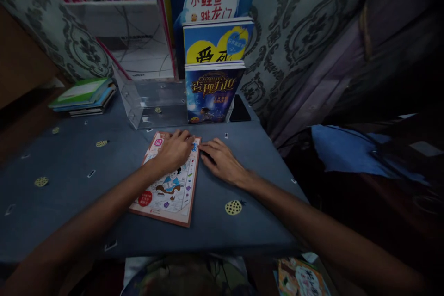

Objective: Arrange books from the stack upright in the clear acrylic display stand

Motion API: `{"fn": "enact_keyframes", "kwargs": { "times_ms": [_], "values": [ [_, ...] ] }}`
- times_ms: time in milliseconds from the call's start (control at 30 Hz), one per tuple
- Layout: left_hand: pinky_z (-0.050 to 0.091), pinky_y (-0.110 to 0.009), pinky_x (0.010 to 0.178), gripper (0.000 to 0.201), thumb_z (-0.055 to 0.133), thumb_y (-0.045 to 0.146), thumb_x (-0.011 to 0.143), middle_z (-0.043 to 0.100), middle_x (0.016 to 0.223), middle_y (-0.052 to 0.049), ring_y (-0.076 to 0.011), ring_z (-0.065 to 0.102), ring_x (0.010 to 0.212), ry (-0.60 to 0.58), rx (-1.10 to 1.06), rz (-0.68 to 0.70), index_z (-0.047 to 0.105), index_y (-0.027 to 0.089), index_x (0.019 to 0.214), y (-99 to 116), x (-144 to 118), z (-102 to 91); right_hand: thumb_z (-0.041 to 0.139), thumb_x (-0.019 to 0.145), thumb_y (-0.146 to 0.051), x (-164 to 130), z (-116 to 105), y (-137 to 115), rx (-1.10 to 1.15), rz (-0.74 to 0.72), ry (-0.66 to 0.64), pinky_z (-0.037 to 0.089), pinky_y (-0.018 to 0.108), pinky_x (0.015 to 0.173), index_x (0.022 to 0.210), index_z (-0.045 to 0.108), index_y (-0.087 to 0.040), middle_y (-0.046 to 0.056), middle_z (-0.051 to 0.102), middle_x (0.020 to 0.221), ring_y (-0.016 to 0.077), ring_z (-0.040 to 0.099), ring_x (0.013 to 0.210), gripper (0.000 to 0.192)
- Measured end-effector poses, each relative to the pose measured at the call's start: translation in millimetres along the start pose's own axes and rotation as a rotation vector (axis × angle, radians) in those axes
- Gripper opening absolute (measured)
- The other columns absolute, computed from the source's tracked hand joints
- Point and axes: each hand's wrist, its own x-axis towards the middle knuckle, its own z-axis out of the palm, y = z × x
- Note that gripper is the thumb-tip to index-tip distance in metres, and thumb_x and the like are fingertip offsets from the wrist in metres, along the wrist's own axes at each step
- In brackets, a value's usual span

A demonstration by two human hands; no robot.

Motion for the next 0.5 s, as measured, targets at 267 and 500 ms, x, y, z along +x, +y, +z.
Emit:
{"fn": "enact_keyframes", "kwargs": {
  "times_ms": [267,500],
  "values": [
    [0.038,-0.043,0.096,0.045,0.036,0.017,0.102,0.06,0.142,-0.01,-0.0272,0.05,0.129,0.005,-0.165,0.181,0.053,0.024,0.143,-22.5,2.4,4.8,0.05,0.095,-0.017,0.0,-0.3,0.8,-0.039,-0.006,-0.021,0.053,0.046,0.09,0.12,0.067,-0.012,0.015,0.067,0.11,0.0279,0.056,0.101,0.031],
    [0.037,-0.043,0.101,0.052,0.038,0.007,0.095,0.058,0.146,-0.009,-0.025,0.047,0.137,-0.046,-0.207,0.254,0.052,0.022,0.143,-23.1,11.2,4.5,0.051,0.096,-0.018,-1.4,1.8,3.7,-0.043,-0.02,-0.014,0.053,0.047,0.092,0.124,0.066,-0.013,0.015,0.066,0.11,0.0288,0.055,0.103,0.032]
  ]
}}
